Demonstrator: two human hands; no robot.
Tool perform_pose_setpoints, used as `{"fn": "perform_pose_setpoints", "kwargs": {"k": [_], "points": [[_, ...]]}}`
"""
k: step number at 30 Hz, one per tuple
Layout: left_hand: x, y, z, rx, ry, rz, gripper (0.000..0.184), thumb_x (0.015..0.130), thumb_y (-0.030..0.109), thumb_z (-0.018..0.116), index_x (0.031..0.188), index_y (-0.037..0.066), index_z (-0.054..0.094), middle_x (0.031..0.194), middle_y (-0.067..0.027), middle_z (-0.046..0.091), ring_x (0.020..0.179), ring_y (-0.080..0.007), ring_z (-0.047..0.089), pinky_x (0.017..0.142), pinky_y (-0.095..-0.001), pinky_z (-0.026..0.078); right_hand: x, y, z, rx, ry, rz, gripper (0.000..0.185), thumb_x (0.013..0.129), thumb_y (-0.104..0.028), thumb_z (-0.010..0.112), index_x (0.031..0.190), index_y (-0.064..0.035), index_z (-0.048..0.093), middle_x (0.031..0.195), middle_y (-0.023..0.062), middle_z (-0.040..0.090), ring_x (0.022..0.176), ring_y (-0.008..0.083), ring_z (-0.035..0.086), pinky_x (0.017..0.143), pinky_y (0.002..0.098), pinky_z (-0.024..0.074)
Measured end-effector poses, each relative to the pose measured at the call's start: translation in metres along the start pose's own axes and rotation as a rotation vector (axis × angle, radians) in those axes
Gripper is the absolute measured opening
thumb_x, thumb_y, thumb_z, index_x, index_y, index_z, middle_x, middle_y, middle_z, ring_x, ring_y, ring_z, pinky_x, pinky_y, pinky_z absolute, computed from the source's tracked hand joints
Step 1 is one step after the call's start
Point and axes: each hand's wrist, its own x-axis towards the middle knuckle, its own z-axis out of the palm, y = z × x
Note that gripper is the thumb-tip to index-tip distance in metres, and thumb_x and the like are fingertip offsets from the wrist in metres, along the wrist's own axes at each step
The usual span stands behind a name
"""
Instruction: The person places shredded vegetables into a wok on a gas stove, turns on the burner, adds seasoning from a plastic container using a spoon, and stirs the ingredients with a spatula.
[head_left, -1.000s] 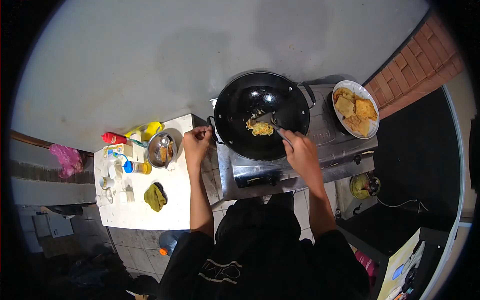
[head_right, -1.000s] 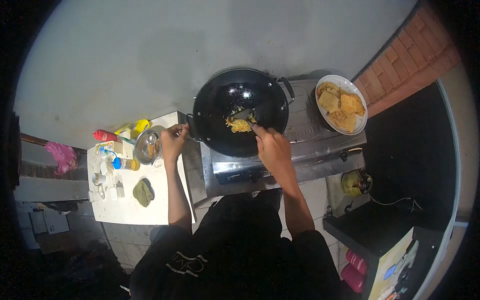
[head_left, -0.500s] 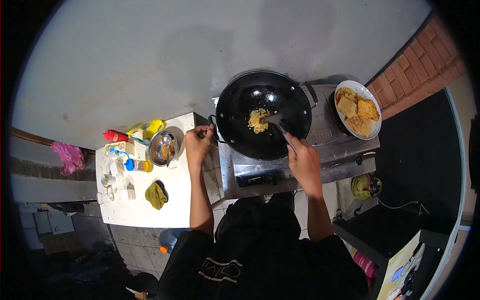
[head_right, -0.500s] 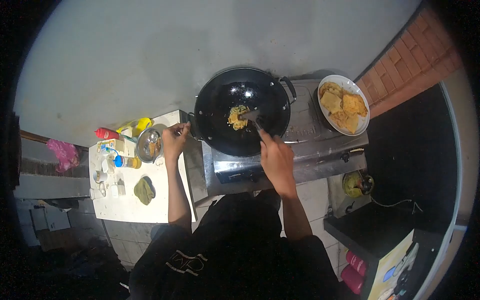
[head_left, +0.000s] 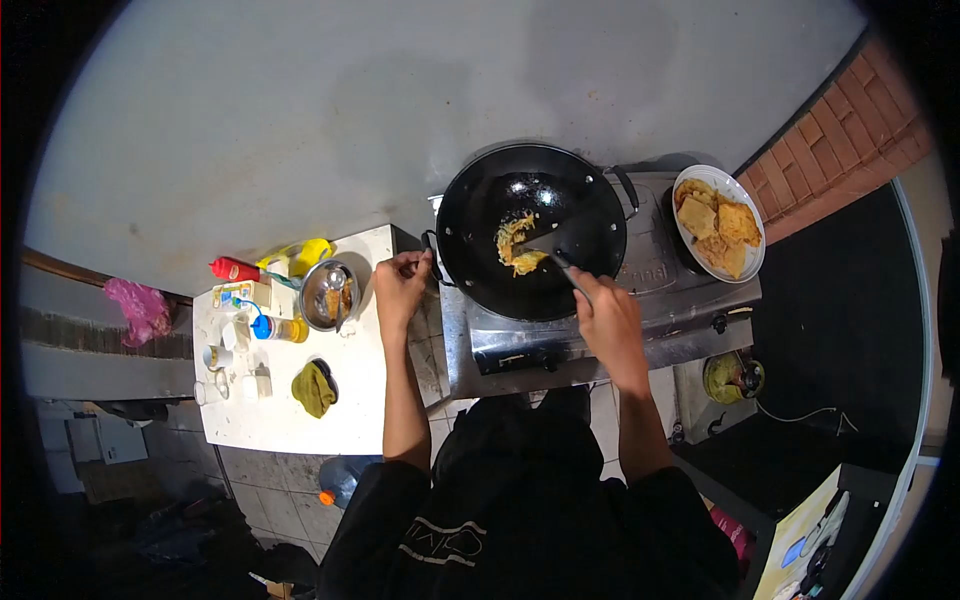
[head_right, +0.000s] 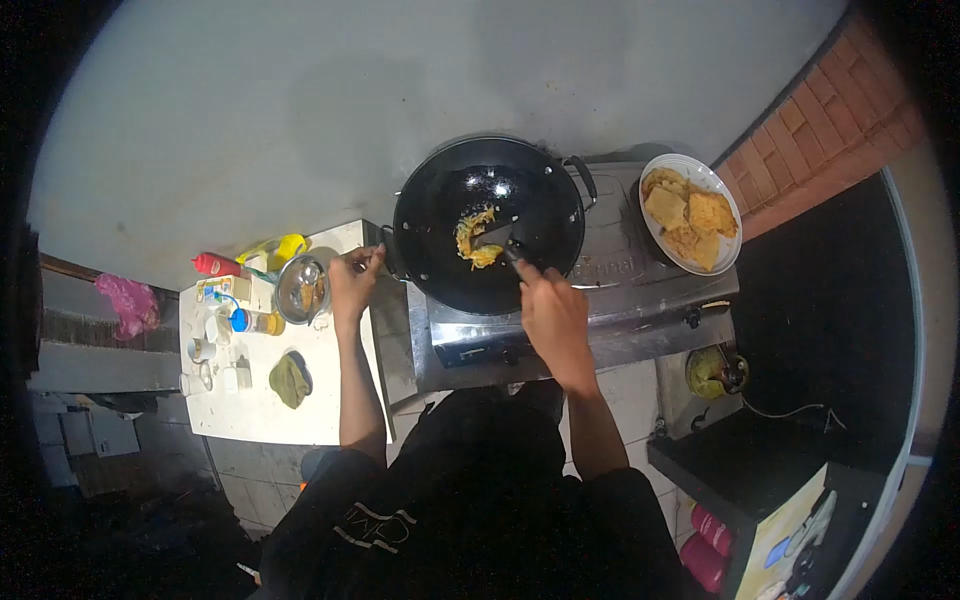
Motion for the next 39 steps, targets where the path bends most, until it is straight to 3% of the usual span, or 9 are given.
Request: {"fn": "perform_pose_setpoints", "kwargs": {"k": [3, 9, 14, 16, 20, 26, 31, 39], "points": [[0.000, 0.004, 0.000, -0.011, 0.010, 0.022, 0.023, 0.081, 0.016, 0.070, 0.081, -0.007, 0.068, 0.056, -0.0046, 0.057, 0.052, -0.0065, 0.046, 0.051, -0.0251, 0.040, 0.004, 0.006, 0.002, 0.010, 0.047, 0.036, 0.027, 0.083, -0.005, 0.059, 0.110, -0.0061, 0.063, 0.084, 0.0195, 0.061, 0.076, 0.0389, 0.060, 0.066, 0.0439, 0.0461], [0.000, 0.002, 0.002, -0.028, 0.020, 0.001, 0.023, 0.081, 0.016, 0.070, 0.081, -0.008, 0.067, 0.056, -0.0042, 0.056, 0.052, -0.0062, 0.045, 0.050, -0.0246, 0.039, -0.002, 0.001, -0.020, 0.038, 0.099, -0.030, 0.027, 0.084, -0.005, 0.058, 0.111, -0.0065, 0.063, 0.082, 0.0181, 0.060, 0.074, 0.0355, 0.061, 0.063, 0.0422, 0.0481], [0.002, 0.005, -0.001, -0.001, -0.010, 0.000, 0.025, 0.082, 0.019, 0.069, 0.083, -0.006, 0.069, 0.058, -0.0053, 0.058, 0.054, -0.0078, 0.048, 0.052, -0.0258, 0.040, -0.028, -0.013, -0.034, 0.045, -0.104, 0.057, 0.028, 0.085, -0.005, 0.057, 0.112, -0.0052, 0.061, 0.091, 0.0198, 0.062, 0.080, 0.0379, 0.060, 0.069, 0.0435, 0.0456], [0.001, 0.003, -0.001, 0.026, -0.021, 0.002, 0.027, 0.083, 0.023, 0.069, 0.085, -0.004, 0.070, 0.060, -0.0065, 0.060, 0.055, -0.0092, 0.051, 0.054, -0.0270, 0.041, -0.028, -0.013, -0.025, 0.040, -0.078, 0.049, 0.029, 0.084, -0.005, 0.057, 0.113, -0.0053, 0.061, 0.090, 0.0193, 0.062, 0.080, 0.0374, 0.060, 0.069, 0.0433, 0.0458], [0.000, 0.002, 0.002, -0.049, -0.010, 0.019, 0.024, 0.082, 0.016, 0.069, 0.081, -0.007, 0.068, 0.057, -0.0045, 0.057, 0.052, -0.0068, 0.046, 0.050, -0.0249, 0.039, -0.013, -0.004, 0.001, 0.029, -0.022, 0.066, 0.029, 0.084, -0.006, 0.058, 0.113, -0.0058, 0.062, 0.088, 0.0186, 0.062, 0.079, 0.0371, 0.060, 0.068, 0.0432, 0.0460], [-0.001, -0.004, 0.003, -0.054, 0.016, 0.006, 0.025, 0.083, 0.018, 0.070, 0.082, -0.007, 0.068, 0.056, -0.0034, 0.055, 0.053, -0.0064, 0.047, 0.050, -0.0244, 0.039, -0.020, -0.020, -0.019, 0.080, -0.006, 0.011, 0.030, 0.083, -0.006, 0.059, 0.114, -0.0061, 0.062, 0.083, 0.0174, 0.059, 0.075, 0.0371, 0.059, 0.066, 0.0430, 0.0465], [-0.002, 0.004, 0.001, -0.072, 0.002, -0.033, 0.025, 0.083, 0.018, 0.070, 0.082, -0.007, 0.068, 0.055, -0.0028, 0.055, 0.052, -0.0065, 0.046, 0.049, -0.0246, 0.039, -0.024, -0.025, 0.000, 0.055, -0.077, 0.004, 0.030, 0.084, -0.005, 0.058, 0.113, -0.0055, 0.062, 0.081, 0.0166, 0.059, 0.072, 0.0352, 0.060, 0.063, 0.0425, 0.0474], [-0.002, -0.001, 0.004, -0.061, 0.032, 0.011, 0.024, 0.082, 0.017, 0.070, 0.082, -0.007, 0.068, 0.056, -0.0050, 0.057, 0.052, -0.0075, 0.047, 0.051, -0.0254, 0.041, -0.007, -0.018, 0.005, 0.022, 0.072, -0.058, 0.031, 0.087, -0.009, 0.056, 0.117, -0.0059, 0.061, 0.082, 0.0180, 0.057, 0.067, 0.0347, 0.062, 0.060, 0.0435, 0.0487]]}}
